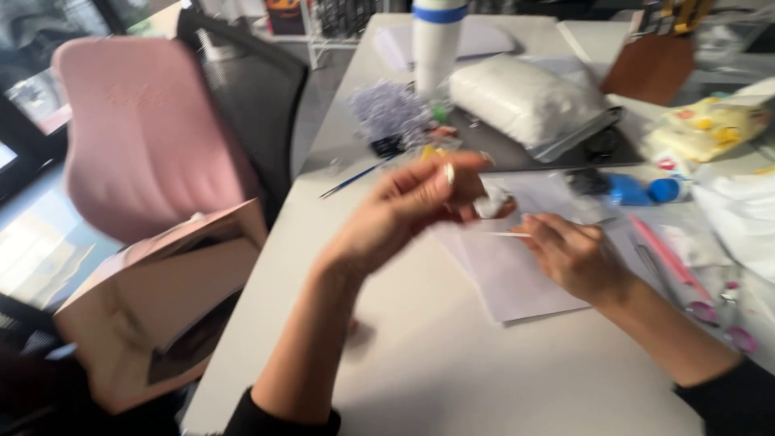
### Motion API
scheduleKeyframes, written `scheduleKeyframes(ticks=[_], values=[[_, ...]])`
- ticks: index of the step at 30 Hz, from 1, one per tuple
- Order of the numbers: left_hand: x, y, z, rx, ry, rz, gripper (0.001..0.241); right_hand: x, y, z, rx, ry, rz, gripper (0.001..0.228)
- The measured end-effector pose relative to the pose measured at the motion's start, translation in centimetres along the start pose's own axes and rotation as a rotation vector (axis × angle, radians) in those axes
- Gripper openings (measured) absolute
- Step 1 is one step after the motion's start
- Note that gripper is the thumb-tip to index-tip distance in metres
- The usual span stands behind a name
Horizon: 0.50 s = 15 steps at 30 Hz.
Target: The person applies small decorative dots to a pastry with a white topping using a thin tool, then rolls a piece of orange dough by hand and places the pastry into a clear container.
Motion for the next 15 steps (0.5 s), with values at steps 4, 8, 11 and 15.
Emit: scheduleKeyframes(ticks=[4, 8, 11, 15], values=[[2.7, 2.9, 6.4, 0.009, -0.189, 0.094, 0.03, 0.1, 1.3, -1.0, 0.054, -0.069, -0.07, 0.02], [4.1, 6.6, 8.0, 0.087, -0.38, 0.266, 0.04, 0.3, 1.2, -1.9, 0.037, -0.015, -0.154, 0.003], [2.8, 8.6, 7.8, 0.117, -0.481, 0.311, 0.044, -1.0, 1.8, -1.3, -0.056, -0.014, -0.339, 0.005], [1.6, 10.2, 4.8, 0.145, -0.442, 0.321, 0.054, -1.8, 4.0, 1.2, -0.362, 0.019, -0.601, 0.028]])
Point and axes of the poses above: each hand's wrist, its own y-axis away from the middle knuckle, its own x-axis out of the back of the hand, z = x × y, the point moved 7 cm from there along -y, towards the middle knuckle, and after that the axes turned 2 degrees about z, right-handed, at the moved point
